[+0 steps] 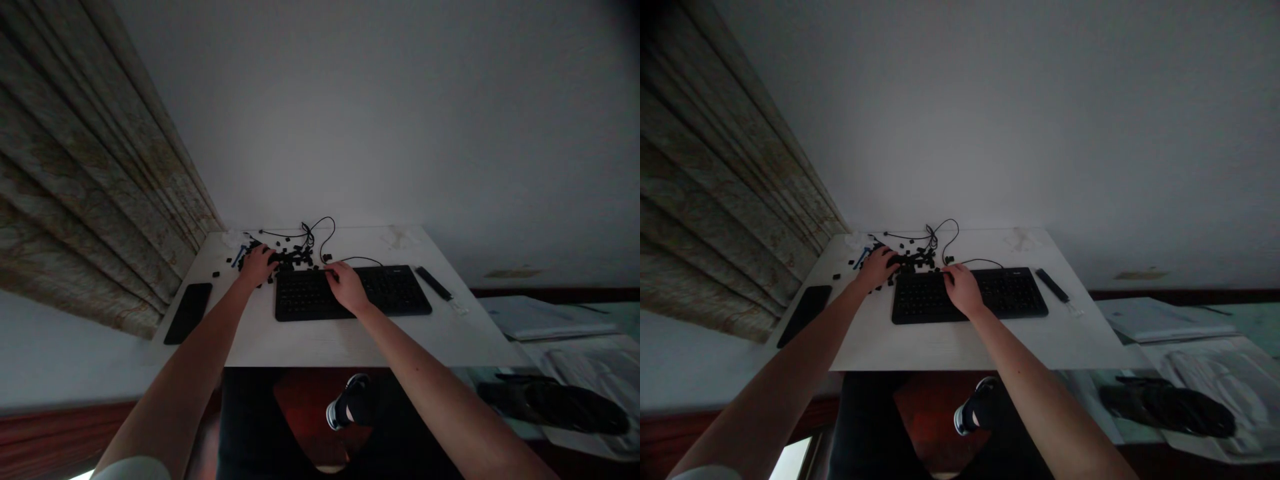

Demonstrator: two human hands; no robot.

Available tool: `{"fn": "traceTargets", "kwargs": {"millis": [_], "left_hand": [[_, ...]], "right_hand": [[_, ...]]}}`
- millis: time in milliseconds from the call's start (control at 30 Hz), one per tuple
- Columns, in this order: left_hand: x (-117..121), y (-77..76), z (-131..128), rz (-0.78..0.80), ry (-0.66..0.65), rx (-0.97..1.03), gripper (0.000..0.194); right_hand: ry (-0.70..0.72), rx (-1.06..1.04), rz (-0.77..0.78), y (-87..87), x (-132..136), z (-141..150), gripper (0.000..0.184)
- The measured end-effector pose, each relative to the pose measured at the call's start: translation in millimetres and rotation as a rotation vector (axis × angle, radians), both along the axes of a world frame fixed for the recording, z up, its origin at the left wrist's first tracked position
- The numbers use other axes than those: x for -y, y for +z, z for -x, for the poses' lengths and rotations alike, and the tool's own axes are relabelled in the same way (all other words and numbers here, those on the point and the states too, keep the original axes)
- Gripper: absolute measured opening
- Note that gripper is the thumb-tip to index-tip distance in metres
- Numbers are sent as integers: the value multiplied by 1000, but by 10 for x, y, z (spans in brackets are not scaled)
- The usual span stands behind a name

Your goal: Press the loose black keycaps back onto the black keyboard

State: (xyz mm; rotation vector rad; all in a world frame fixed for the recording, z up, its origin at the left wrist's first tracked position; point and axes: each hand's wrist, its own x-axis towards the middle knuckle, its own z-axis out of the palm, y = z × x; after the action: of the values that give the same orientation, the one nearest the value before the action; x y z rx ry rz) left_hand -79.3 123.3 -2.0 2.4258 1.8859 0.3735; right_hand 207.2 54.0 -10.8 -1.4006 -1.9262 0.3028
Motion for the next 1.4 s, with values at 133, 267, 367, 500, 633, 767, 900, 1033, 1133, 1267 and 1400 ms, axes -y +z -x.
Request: {"fn": "traceTargets", "kwargs": {"millis": [133, 267, 367, 500, 633, 767, 900, 1033, 1133, 1267, 1400], "left_hand": [[27, -85, 140, 29, -2, 10, 37], [34, -104, 131, 29, -28, 70, 31], [17, -59, 78, 41, 15, 114, 26], [8, 18, 34, 59, 105, 126, 22], [40, 66, 25, 55, 143, 141, 21], [75, 100, -31, -6, 201, 385, 17], [191, 141, -271, 32, 259, 939, 16], [522, 185, -689, 264, 189, 1561, 20], [848, 218, -1004, 397, 122, 1795, 25], [1199, 216, -1312, 539, 100, 1943, 30], [1351, 128, -1486, 624, 72, 1948, 34]], "right_hand": [[-68, 117, -130, -133, 384, -398, 20], [-193, 207, -196, -263, 569, -684, 22], [-237, 227, -202, -296, 579, -730, 24], [-216, 265, -189, -281, 558, -695, 26], [-209, 292, -188, -269, 562, -688, 28], [-211, 291, -182, -268, 565, -695, 29], [-213, 277, -189, -266, 563, -695, 28], [-209, 275, -199, -255, 572, -692, 26], [-191, 257, -206, -242, 591, -688, 24], [-151, 238, -223, -221, 627, -677, 22], [-112, 219, -225, -192, 680, -667, 22]]}}
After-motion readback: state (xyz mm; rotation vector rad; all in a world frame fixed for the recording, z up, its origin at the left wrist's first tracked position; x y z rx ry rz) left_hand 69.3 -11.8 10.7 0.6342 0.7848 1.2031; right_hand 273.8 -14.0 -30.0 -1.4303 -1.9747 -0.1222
